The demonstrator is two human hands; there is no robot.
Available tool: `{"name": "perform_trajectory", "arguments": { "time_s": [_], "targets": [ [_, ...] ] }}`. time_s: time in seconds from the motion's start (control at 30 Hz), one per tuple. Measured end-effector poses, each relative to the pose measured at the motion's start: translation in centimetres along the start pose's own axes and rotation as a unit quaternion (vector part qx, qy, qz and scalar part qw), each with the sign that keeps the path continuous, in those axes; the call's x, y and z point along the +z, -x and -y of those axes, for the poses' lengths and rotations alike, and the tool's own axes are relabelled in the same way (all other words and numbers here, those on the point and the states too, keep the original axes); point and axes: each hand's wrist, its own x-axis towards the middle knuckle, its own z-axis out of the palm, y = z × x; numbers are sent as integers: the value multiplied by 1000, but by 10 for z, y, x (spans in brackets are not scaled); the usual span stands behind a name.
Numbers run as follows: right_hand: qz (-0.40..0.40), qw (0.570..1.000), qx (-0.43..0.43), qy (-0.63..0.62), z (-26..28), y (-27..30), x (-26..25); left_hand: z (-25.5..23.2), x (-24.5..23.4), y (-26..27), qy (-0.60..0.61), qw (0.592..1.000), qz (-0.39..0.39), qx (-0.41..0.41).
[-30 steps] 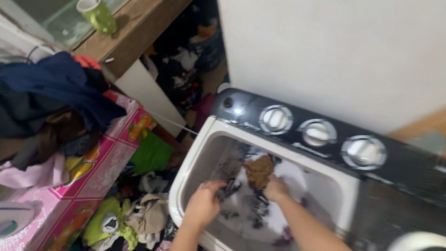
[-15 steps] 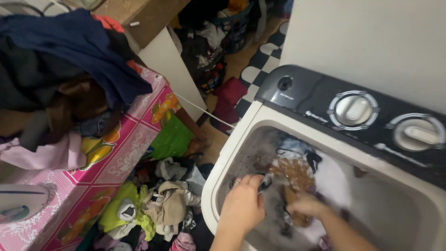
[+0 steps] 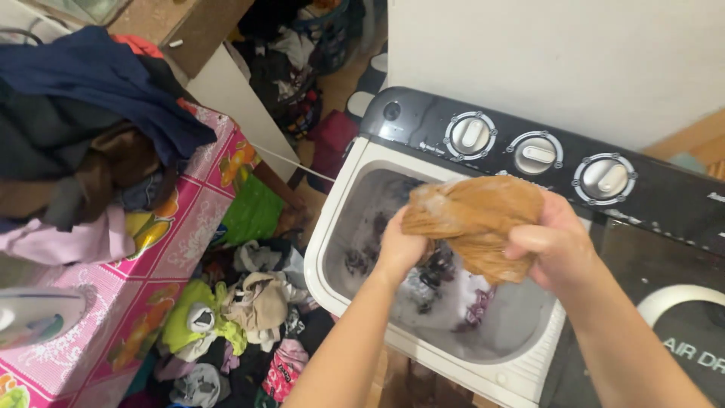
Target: The person hand-washes clothes in a tub using a brush and then transfers various clothing items into a twin-tub washing machine.
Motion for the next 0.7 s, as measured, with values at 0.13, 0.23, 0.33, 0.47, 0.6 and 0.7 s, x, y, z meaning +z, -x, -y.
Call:
{"name": "perform_trajectory", "arguments": {
  "time_s": [0.13,0.23,0.33,0.47,0.6,0.7],
  "targets": [
    [-183,982,-13,55,-38,18,-15,-62,18,31,77,995,-52,23],
    [-313,885,271,-212,-47,21,7,-84,39,57,66,996,42,51],
    [-278,849,273,-357,-42,18,48,-78,63,78,102,992,66,21],
    [-235,849,214,-422,-30,20,68,-76,49,86,239,965,4,-111],
    [-197,886,230,-352,-20,15,72,-96,21,86,93,993,-30,-66],
    [-121,895,241,-355,-18,17,80,-108,27,89,168,978,-13,-123]
  ]
}}
